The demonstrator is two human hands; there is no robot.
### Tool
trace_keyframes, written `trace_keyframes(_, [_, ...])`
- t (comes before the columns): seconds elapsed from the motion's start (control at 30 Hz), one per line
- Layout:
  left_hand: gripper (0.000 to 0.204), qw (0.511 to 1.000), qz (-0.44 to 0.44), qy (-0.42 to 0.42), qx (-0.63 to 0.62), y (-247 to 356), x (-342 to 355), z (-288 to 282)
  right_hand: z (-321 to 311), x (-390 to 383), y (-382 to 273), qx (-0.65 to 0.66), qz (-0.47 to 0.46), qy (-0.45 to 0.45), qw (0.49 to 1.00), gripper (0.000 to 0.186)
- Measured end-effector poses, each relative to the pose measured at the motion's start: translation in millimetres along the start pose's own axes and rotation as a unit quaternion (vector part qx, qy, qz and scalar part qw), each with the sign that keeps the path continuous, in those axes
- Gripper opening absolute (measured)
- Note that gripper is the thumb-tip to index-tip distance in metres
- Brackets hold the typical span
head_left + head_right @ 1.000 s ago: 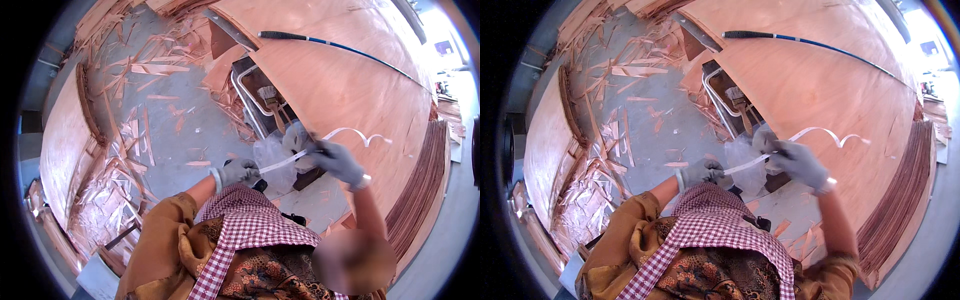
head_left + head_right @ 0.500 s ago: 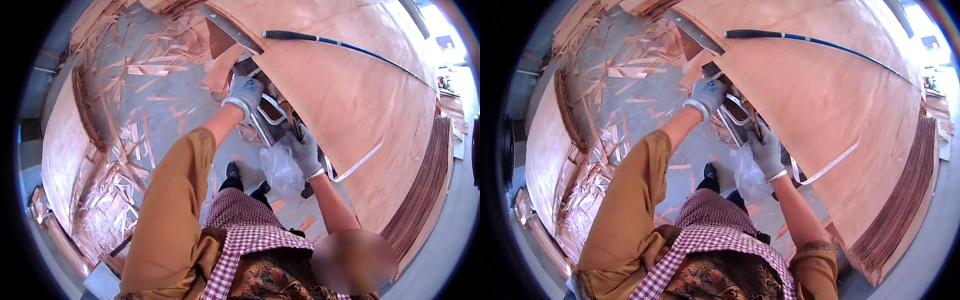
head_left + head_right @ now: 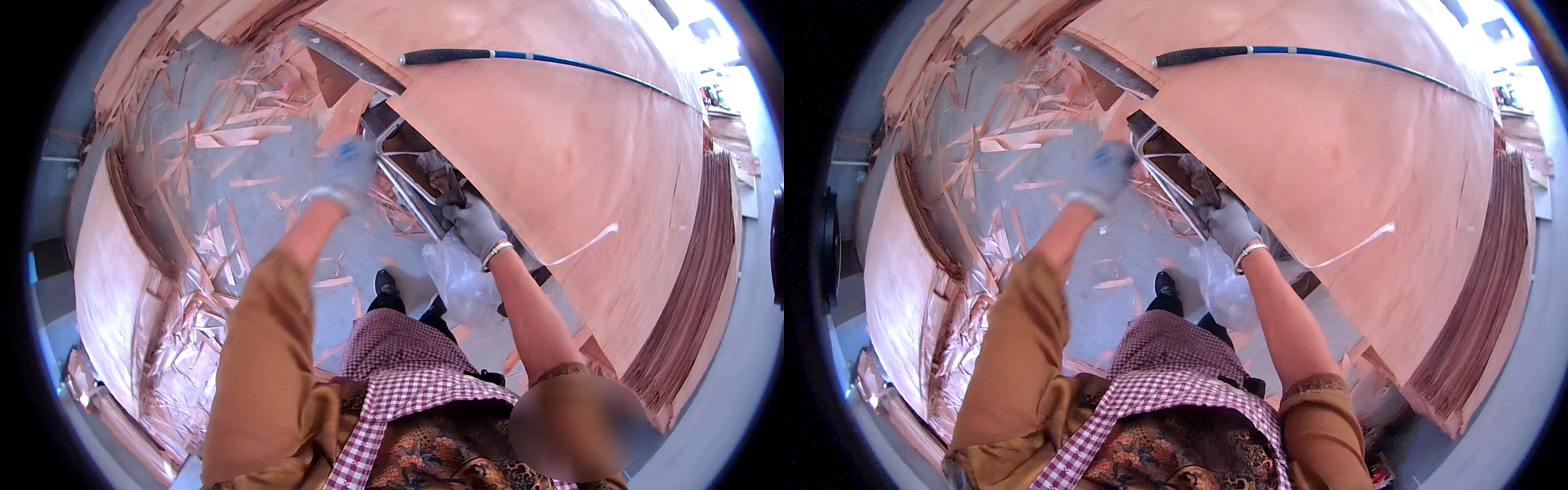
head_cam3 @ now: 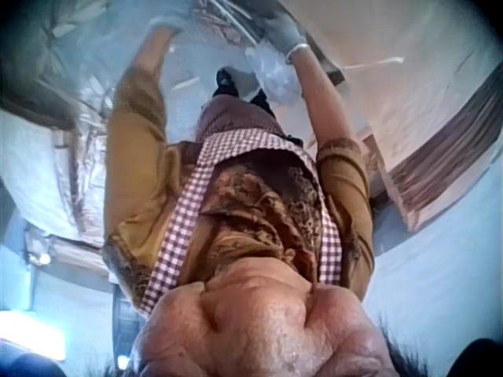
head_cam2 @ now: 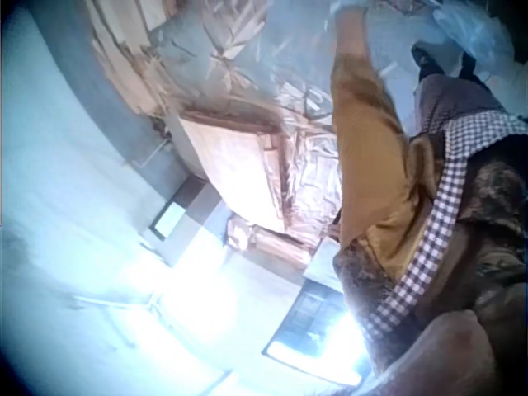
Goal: The person cuts a large sheet of wood veneer using a utility knife, uses a measuring tape to mark segments, and stacks the cut pieces on top of each other.
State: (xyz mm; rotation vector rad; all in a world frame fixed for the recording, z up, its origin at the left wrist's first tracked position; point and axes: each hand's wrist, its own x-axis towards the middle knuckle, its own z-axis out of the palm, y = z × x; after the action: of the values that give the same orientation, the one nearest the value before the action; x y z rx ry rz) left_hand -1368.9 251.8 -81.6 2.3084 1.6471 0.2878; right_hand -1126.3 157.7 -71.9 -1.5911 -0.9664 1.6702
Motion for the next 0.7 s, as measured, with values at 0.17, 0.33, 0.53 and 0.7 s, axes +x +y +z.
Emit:
trace_keyframes(0.17, [0.017,0.957,-0.253,-0.002,0.144,-136,-182,-56,-30,-4,8,-0.287,-0.067,-0.025,0.955,0.021])
trace_keyframes(0.33, [0.017,0.928,-0.356,-0.066,0.086,-164,-347,-32,-22,-23,-33,-0.465,-0.050,-0.018,0.884,0.036])
trace_keyframes(0.53, [0.021,0.945,-0.267,-0.186,-0.012,-27,-410,22,-39,-103,17,-0.409,-0.170,0.003,0.897,0.017])
trace_keyframes(0.7, [0.026,0.945,0.079,-0.262,-0.181,146,-409,78,-93,-278,83,-0.213,-0.292,-0.188,0.913,0.039])
